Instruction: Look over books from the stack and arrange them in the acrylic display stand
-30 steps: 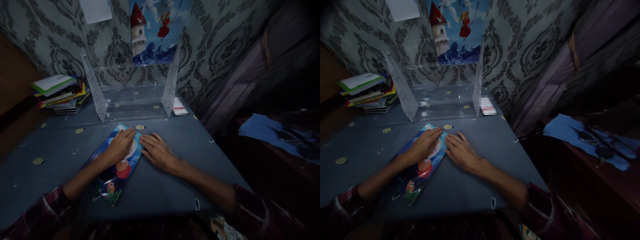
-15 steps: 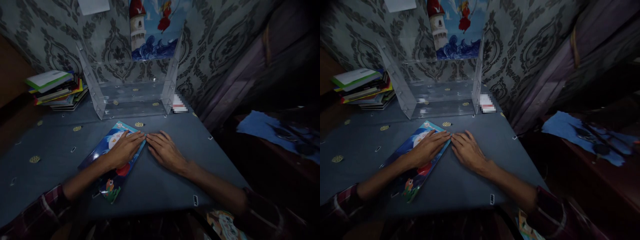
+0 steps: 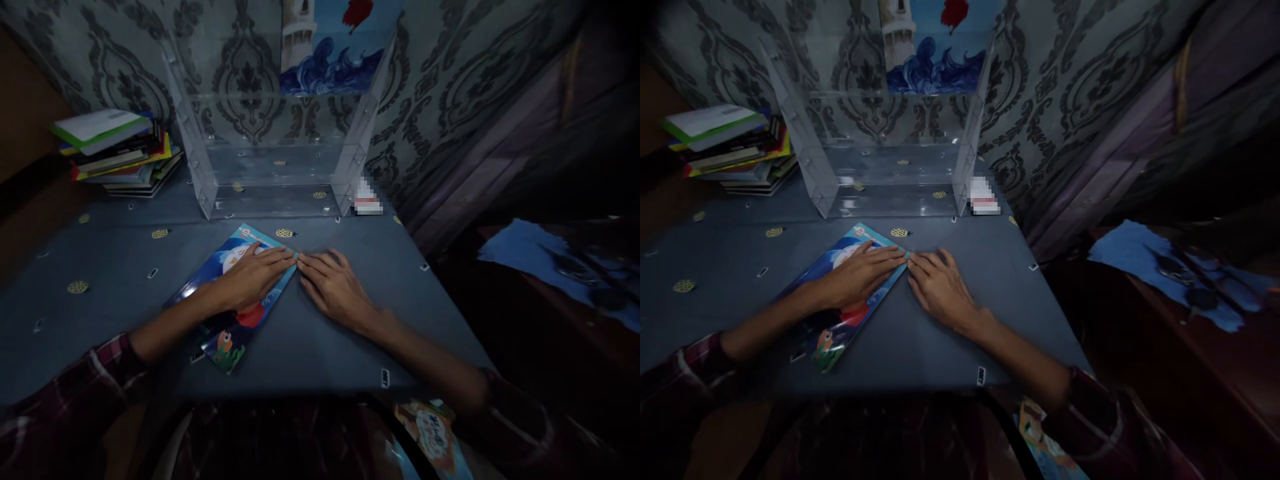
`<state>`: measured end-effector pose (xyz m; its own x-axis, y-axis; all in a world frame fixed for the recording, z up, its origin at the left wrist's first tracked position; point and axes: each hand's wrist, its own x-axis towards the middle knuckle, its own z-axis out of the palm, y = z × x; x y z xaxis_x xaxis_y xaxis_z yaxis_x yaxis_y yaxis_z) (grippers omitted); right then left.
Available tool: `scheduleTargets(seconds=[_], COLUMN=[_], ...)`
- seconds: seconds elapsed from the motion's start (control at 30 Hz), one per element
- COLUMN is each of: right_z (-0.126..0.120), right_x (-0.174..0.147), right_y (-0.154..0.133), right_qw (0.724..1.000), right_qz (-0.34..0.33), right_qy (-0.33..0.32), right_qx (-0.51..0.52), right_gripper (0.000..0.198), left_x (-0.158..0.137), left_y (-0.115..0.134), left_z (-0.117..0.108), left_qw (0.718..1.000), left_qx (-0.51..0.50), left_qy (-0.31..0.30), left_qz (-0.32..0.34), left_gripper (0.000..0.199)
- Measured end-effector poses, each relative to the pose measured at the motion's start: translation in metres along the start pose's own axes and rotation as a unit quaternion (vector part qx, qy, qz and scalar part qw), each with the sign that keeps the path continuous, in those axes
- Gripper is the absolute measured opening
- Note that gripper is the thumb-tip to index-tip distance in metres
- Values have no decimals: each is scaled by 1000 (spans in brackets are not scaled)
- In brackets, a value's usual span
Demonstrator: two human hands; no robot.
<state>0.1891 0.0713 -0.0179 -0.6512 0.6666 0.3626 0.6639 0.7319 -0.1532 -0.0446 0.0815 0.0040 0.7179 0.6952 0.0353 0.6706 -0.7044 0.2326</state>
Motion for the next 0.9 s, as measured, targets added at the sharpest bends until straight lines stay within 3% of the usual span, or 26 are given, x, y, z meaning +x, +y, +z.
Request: scheduleTargets(seconds=[0.5,0.9], right_z=[4,9], right_x=[24,22], right_y=[21,22], right_qw=[996,998], right_qz=[-11,3], right_qy=[-70,-58], right_qx=[-54,-35], right_gripper=[41,44], left_x=[-7,-34], left_y=[-26,-16], left_z=[-7,-12], left_qw=[998,994], left_qx=[15,-14], left_qy=[3,-46], left_qz=[55,98], left_gripper=[44,48])
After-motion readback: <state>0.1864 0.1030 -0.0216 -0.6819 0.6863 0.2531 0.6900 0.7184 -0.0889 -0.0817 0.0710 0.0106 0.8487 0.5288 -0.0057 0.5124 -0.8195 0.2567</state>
